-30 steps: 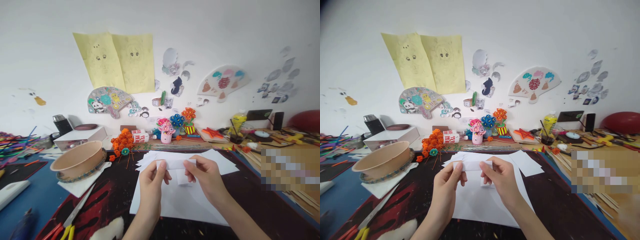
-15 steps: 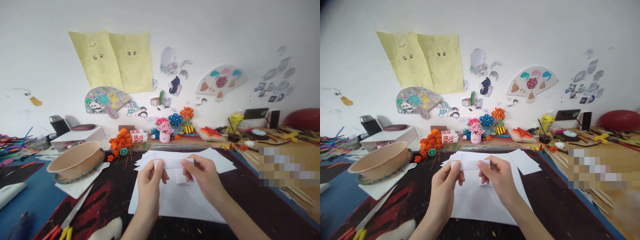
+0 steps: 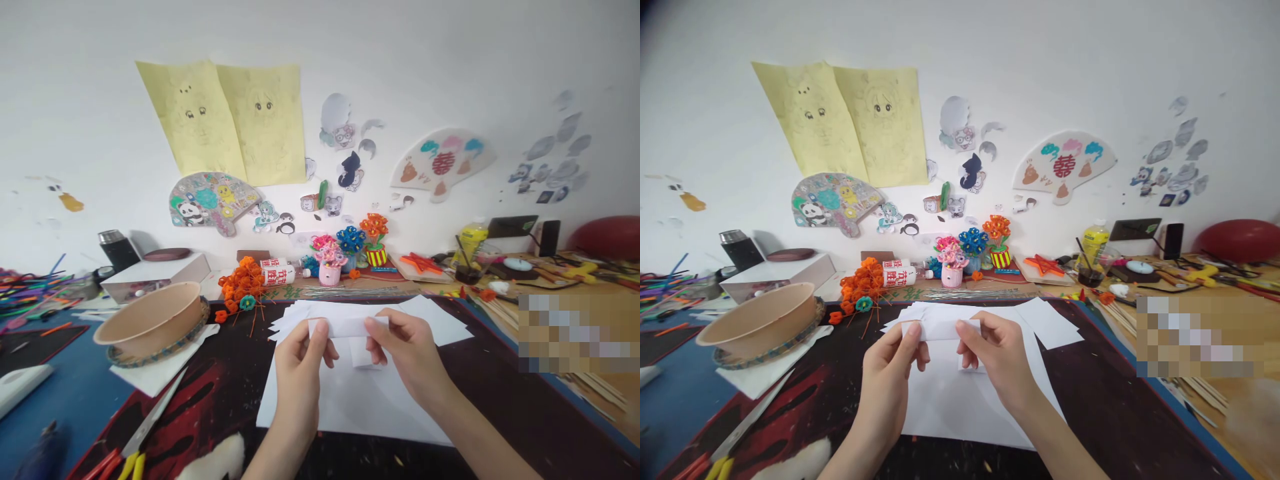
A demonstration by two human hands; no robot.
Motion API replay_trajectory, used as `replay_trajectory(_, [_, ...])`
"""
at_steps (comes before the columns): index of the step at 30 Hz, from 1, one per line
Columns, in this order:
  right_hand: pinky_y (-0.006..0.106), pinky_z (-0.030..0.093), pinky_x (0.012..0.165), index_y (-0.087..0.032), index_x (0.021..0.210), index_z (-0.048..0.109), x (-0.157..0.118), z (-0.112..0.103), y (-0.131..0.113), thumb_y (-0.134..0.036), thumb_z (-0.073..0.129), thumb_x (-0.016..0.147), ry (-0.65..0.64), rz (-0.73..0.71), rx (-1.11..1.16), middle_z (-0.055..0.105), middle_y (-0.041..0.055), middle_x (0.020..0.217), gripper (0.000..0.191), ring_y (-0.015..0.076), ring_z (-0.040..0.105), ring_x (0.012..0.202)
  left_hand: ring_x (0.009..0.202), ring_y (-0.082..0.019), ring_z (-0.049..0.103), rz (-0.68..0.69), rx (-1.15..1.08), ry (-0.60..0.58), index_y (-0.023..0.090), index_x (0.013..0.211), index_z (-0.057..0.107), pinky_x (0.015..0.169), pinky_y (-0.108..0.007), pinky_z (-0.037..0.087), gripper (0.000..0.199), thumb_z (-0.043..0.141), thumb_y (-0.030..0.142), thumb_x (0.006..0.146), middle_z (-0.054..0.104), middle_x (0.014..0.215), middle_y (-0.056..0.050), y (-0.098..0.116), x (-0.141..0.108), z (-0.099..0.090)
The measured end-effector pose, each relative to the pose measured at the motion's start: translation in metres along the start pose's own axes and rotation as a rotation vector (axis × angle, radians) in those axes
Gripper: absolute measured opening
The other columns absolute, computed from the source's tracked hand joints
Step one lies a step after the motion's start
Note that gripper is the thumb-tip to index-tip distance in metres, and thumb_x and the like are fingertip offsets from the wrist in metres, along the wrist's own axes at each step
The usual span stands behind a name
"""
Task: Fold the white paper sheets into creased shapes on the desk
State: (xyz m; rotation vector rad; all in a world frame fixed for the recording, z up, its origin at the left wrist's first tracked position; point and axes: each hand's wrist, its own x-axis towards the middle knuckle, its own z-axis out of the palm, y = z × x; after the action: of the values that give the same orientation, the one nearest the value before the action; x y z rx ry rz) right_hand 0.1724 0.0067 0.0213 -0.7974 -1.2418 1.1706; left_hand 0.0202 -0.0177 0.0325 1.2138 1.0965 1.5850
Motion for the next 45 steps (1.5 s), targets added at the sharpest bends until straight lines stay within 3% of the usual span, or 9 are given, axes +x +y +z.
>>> replay_trajectory(15, [0.023, 0.04, 0.044, -0.017, 0.061, 0.062, -0.0012, 0.0016, -0.004, -0.042, 0.071, 0.081, -0.019, 0.007, -0.003, 0.061, 0.0004, 0.055, 0.034, 0.0111, 0.053, 0.045, 0.054, -0.011, 0.046, 0.047, 0.04, 0.028, 0.017, 0.058, 0.056, 0.055, -0.022, 0.035, 0.037, 0.061, 0.039, 0.086, 0.053, 0.052, 0.002, -0.0021, -0.0018, -0.0004])
replay_trajectory(20, [0.022, 0.038, 0.043, -0.017, 0.059, 0.062, -0.0026, 0.0018, -0.0006, -0.043, 0.072, 0.079, 0.073, -0.024, -0.085, 0.06, -0.0004, 0.052, 0.035, 0.0103, 0.052, 0.044, 0.05, -0.01, 0.048, 0.096, 0.126, 0.081, 0.017, 0.059, 0.058, 0.052, -0.021, 0.036, 0.035, 0.061, 0.038, 0.086, 0.055, 0.051, 0.003, -0.0014, -0.0039, -0.0003])
replay_trajectory(26, [0.021, 0.038, 0.041, -0.017, 0.057, 0.063, -0.0026, 0.001, -0.0025, -0.044, 0.072, 0.079, 0.089, -0.033, -0.11, 0.059, -0.0004, 0.05, 0.036, 0.0093, 0.051, 0.041, 0.048, -0.011, 0.05, 0.105, 0.2, 0.053, 0.016, 0.065, 0.066, 0.05, -0.021, 0.039, 0.032, 0.062, 0.04, 0.085, 0.056, 0.049, 0.002, -0.0017, -0.0006, -0.0058])
replay_trajectory(35, [0.02, 0.033, 0.038, -0.016, 0.056, 0.067, 0.003, -0.0051, -0.0027, -0.041, 0.077, 0.073, 0.064, 0.005, 0.026, 0.062, 0.0011, 0.051, 0.032, 0.0081, 0.048, 0.039, 0.045, -0.009, 0.05, 0.099, 0.118, -0.015, 0.016, 0.074, 0.074, 0.047, -0.02, 0.041, 0.021, 0.067, 0.034, 0.082, 0.062, 0.051, 0.0, 0.0036, 0.0021, -0.0071])
replay_trajectory(45, [0.021, 0.035, 0.038, -0.017, 0.059, 0.071, 0.0016, -0.0066, -0.0031, -0.041, 0.078, 0.073, 0.111, -0.05, -0.056, 0.063, 0.0019, 0.052, 0.028, 0.0088, 0.05, 0.038, 0.043, -0.009, 0.053, 0.146, 0.176, -0.03, 0.016, 0.076, 0.075, 0.044, -0.019, 0.043, 0.02, 0.066, 0.033, 0.083, 0.065, 0.053, -0.001, 0.0048, 0.003, -0.008])
